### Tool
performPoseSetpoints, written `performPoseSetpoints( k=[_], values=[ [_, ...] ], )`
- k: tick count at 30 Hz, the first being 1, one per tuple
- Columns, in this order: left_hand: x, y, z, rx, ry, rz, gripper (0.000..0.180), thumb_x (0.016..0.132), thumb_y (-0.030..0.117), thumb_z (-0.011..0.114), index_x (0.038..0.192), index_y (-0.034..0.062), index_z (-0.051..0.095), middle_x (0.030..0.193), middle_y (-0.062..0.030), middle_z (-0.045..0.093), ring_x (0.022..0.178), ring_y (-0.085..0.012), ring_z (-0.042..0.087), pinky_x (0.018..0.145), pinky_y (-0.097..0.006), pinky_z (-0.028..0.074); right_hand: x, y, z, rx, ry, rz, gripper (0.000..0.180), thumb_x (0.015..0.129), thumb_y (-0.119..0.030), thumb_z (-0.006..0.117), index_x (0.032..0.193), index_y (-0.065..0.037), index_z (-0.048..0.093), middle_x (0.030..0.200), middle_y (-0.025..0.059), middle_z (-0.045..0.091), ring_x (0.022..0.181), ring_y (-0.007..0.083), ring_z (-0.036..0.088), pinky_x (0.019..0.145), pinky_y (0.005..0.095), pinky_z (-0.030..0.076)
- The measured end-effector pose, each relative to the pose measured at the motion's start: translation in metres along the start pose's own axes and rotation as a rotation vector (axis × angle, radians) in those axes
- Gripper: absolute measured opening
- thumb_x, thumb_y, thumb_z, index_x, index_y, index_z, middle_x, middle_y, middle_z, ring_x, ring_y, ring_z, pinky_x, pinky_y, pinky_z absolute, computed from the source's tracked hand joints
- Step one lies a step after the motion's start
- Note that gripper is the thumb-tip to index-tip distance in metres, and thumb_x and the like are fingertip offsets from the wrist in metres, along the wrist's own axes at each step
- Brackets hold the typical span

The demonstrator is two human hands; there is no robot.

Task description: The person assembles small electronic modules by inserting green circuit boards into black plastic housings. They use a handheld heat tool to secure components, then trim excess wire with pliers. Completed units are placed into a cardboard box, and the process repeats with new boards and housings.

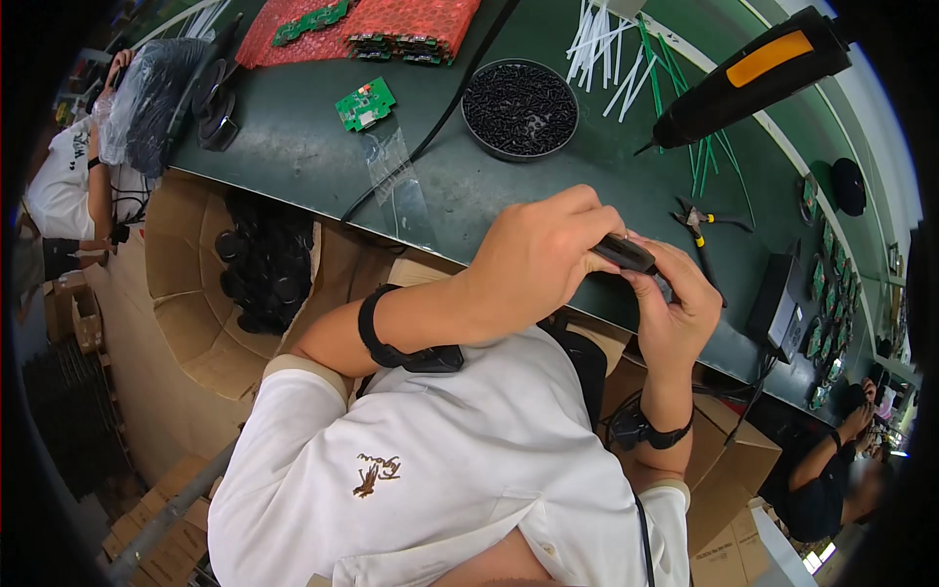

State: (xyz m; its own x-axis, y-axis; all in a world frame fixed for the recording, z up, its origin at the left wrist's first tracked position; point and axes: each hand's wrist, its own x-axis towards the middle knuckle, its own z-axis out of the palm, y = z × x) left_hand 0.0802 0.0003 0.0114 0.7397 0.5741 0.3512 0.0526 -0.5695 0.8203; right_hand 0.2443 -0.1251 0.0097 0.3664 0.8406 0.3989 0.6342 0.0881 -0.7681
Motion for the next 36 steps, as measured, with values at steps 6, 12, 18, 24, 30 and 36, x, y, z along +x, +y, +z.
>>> performPoseSetpoints(
  k=[6,12,18,24,30,36],
  values=[
    [0.002,-0.001,-0.006,-0.069,-0.044,-0.007,0.020,0.087,0.011,0.077,0.103,0.0021,0.071,0.094,-0.0145,0.066,0.081,-0.0349,0.066,0.070,-0.040,0.053,-0.001,-0.004,0.004,0.095,0.034,0.072,0.023,0.082,0.001,0.082,0.105,0.000,0.078,0.104,0.0150,0.078,0.094,0.0233,0.074,0.084,0.0309,0.058],
    [0.001,-0.003,-0.016,-0.099,-0.093,0.009,0.023,0.091,0.017,0.075,0.109,0.0019,0.072,0.095,-0.0145,0.067,0.083,-0.0347,0.066,0.074,-0.040,0.053,-0.002,-0.002,0.003,0.137,0.007,0.089,0.024,0.082,0.001,0.082,0.106,0.000,0.078,0.102,0.0141,0.077,0.092,0.0217,0.073,0.083,0.0296,0.057],
    [0.001,-0.007,-0.016,-0.097,-0.094,0.021,0.024,0.092,0.020,0.074,0.108,0.0029,0.073,0.093,-0.0134,0.066,0.079,-0.0325,0.065,0.070,-0.039,0.051,0.000,0.000,0.003,0.210,-0.020,0.103,0.024,0.081,0.003,0.082,0.106,0.001,0.078,0.103,0.0151,0.076,0.094,0.0226,0.073,0.084,0.0308,0.058],
    [0.001,-0.006,-0.016,-0.115,-0.096,-0.001,0.024,0.089,0.019,0.077,0.108,0.0035,0.074,0.091,-0.0119,0.066,0.077,-0.0303,0.064,0.068,-0.038,0.050,0.002,0.005,0.002,0.204,-0.045,0.014,0.021,0.082,0.003,0.081,0.103,0.002,0.078,0.102,0.0151,0.077,0.093,0.0236,0.073,0.081,0.0315,0.059],
    [-0.001,-0.004,-0.016,-0.122,-0.101,-0.029,0.026,0.086,0.016,0.079,0.108,0.0034,0.075,0.092,-0.0115,0.067,0.079,-0.0294,0.066,0.070,-0.038,0.052,0.003,0.014,0.003,0.224,-0.048,-0.092,0.019,0.083,0.004,0.080,0.101,0.002,0.078,0.101,0.0146,0.077,0.092,0.0248,0.073,0.079,0.0322,0.059],
    [-0.007,-0.011,-0.006,-0.033,-0.038,0.082,0.031,0.081,0.010,0.079,0.111,0.0054,0.075,0.105,-0.0112,0.070,0.097,-0.0306,0.070,0.082,-0.038,0.057,0.003,0.021,0.003,0.166,-0.042,-0.169,0.029,0.075,0.004,0.083,0.103,-0.003,0.079,0.104,0.0110,0.075,0.097,0.0273,0.071,0.086,0.0374,0.058]
  ],
)
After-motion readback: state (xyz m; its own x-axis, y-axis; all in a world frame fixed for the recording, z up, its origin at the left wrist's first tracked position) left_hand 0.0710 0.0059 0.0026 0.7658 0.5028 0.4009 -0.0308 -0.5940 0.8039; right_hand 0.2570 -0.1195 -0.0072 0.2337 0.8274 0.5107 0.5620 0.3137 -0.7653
